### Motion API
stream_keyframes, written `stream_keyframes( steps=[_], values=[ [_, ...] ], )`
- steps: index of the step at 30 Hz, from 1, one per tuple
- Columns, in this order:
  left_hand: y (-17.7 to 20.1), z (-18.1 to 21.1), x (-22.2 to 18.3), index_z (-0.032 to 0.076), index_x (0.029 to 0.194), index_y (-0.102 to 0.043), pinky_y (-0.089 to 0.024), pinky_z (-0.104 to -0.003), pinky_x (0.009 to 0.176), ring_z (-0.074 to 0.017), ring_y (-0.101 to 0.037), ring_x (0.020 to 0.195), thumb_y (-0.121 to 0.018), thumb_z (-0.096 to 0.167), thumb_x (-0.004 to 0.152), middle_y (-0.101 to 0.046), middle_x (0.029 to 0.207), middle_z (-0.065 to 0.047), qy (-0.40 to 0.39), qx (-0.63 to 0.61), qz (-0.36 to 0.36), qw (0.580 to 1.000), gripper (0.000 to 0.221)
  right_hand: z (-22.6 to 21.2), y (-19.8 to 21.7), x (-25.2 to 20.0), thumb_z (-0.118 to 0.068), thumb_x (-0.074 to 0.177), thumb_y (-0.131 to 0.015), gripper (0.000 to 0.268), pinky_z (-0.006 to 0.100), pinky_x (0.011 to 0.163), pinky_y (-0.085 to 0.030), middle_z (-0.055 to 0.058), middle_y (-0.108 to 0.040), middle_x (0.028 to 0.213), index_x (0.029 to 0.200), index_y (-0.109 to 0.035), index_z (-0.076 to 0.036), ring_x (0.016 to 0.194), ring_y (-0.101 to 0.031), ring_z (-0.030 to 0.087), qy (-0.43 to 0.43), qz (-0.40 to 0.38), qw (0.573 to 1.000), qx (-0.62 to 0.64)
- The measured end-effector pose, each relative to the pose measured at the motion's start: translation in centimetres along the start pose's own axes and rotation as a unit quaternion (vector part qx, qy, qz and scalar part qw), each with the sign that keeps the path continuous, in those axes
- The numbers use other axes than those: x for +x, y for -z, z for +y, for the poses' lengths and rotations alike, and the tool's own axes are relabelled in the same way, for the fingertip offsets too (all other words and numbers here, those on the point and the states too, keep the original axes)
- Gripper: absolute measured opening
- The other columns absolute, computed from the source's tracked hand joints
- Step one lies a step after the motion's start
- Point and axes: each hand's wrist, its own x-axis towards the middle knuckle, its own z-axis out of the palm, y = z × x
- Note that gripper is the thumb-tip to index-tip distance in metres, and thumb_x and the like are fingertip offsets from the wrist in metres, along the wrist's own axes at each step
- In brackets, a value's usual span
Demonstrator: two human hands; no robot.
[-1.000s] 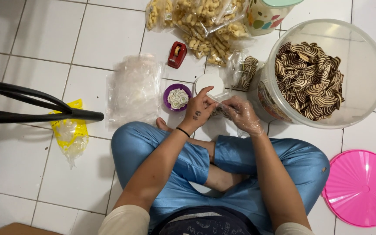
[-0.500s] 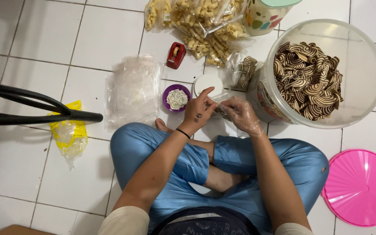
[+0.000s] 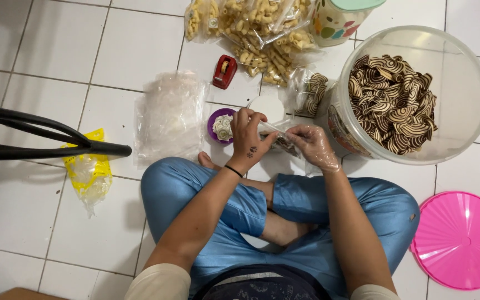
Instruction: A person sitting on the floor is manually packing swirl-patterned cookies from a large plastic container into individual small plastic bags, occasionally using a digital scale to weigh them.
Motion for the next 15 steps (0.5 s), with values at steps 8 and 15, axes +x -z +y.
stream_keyframes(
  steps=[8, 15],
  values=[
    [0.9, 1.7, 0.2, 0.015, 0.087, -0.061, -0.027, -0.052, 0.107, -0.0378, -0.035, 0.136, -0.077, 0.009, 0.083, -0.044, 0.119, -0.005, -0.092, 0.009, -0.059, 0.994, 0.018, 0.9, 0.2, 0.0, -0.005, 0.091, -0.076, 0.011, 0.03, 0.077, -0.055, 0.009, -0.073, 0.077, 0.1, -0.077, 0.001, 0.08, -0.065, 0.012, -0.015, -0.007, 1.0, 0.006],
    [0.2, 0.0, 0.0, 0.021, 0.097, -0.073, -0.023, -0.055, 0.11, -0.0346, -0.038, 0.137, -0.072, 0.018, 0.089, -0.053, 0.12, -0.004, -0.066, 0.019, -0.149, 0.986, 0.009, 1.3, 0.5, 0.0, -0.004, 0.087, -0.079, 0.01, 0.028, 0.074, -0.054, 0.008, -0.072, 0.076, 0.096, -0.078, 0.0, 0.077, -0.064, 0.011, -0.021, -0.021, 1.0, -0.007]
  ],
)
